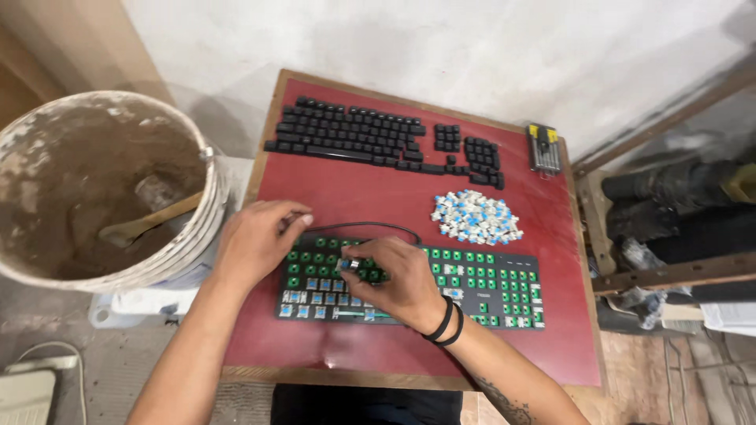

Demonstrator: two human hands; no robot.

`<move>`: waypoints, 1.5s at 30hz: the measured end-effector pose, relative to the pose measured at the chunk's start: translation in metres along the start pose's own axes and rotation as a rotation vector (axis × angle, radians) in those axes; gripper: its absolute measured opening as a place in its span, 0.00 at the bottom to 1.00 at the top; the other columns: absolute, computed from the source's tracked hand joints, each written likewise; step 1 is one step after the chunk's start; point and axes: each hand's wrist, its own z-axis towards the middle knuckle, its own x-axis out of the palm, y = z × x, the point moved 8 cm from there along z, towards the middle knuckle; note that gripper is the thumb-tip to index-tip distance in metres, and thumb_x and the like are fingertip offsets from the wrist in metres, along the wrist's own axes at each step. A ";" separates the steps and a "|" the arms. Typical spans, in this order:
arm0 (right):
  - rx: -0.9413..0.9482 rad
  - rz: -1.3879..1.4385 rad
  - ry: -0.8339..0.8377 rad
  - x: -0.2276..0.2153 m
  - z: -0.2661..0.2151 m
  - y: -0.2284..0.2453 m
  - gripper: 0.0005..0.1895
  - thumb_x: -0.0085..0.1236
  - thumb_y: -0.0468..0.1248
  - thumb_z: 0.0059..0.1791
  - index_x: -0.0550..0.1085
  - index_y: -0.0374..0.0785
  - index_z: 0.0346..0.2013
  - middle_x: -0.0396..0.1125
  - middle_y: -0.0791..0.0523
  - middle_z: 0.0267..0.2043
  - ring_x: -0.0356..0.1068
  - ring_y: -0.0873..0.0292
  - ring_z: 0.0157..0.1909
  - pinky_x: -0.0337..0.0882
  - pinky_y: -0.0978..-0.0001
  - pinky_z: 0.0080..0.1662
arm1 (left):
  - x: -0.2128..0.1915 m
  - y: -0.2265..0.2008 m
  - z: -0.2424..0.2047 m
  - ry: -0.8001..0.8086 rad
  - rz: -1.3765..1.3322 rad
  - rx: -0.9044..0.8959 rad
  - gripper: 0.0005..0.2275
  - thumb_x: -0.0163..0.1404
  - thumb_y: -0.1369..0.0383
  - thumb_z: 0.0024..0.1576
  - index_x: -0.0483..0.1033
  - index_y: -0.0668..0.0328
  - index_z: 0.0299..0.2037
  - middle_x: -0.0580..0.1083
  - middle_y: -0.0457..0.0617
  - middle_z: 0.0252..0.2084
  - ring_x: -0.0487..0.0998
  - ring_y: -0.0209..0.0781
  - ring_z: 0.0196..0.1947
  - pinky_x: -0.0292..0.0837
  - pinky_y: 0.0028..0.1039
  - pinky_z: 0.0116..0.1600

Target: The person installs blue and white mechanical switches into a green PCB keyboard base one by one. The person picks switches from a pile on the table and presses them into the switch sockets on the PCB.

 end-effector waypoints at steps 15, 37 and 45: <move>0.482 -0.108 -0.316 -0.188 -0.064 -0.110 0.23 0.84 0.29 0.50 0.90 0.35 0.60 0.89 0.48 0.42 0.83 0.62 0.44 0.83 0.63 0.52 | 0.010 0.013 -0.002 -0.011 0.024 -0.053 0.08 0.67 0.56 0.67 0.94 0.31 0.54 0.89 0.37 0.37 0.90 0.43 0.44 0.86 0.41 0.55; 0.629 -0.132 -0.142 -0.181 -0.056 -0.171 0.22 0.83 0.34 0.50 0.91 0.42 0.60 0.89 0.51 0.42 0.82 0.63 0.42 0.84 0.62 0.53 | 0.005 0.004 -0.002 -0.057 -0.015 -0.030 0.06 0.68 0.61 0.68 0.95 0.39 0.53 0.88 0.41 0.34 0.90 0.46 0.42 0.86 0.42 0.51; 0.583 -0.063 -0.215 -0.197 -0.060 -0.168 0.23 0.82 0.31 0.52 0.89 0.37 0.63 0.88 0.46 0.46 0.88 0.56 0.51 0.86 0.64 0.56 | 0.005 0.006 -0.003 -0.041 -0.008 -0.035 0.06 0.67 0.60 0.69 0.95 0.37 0.52 0.87 0.39 0.34 0.90 0.44 0.41 0.86 0.40 0.51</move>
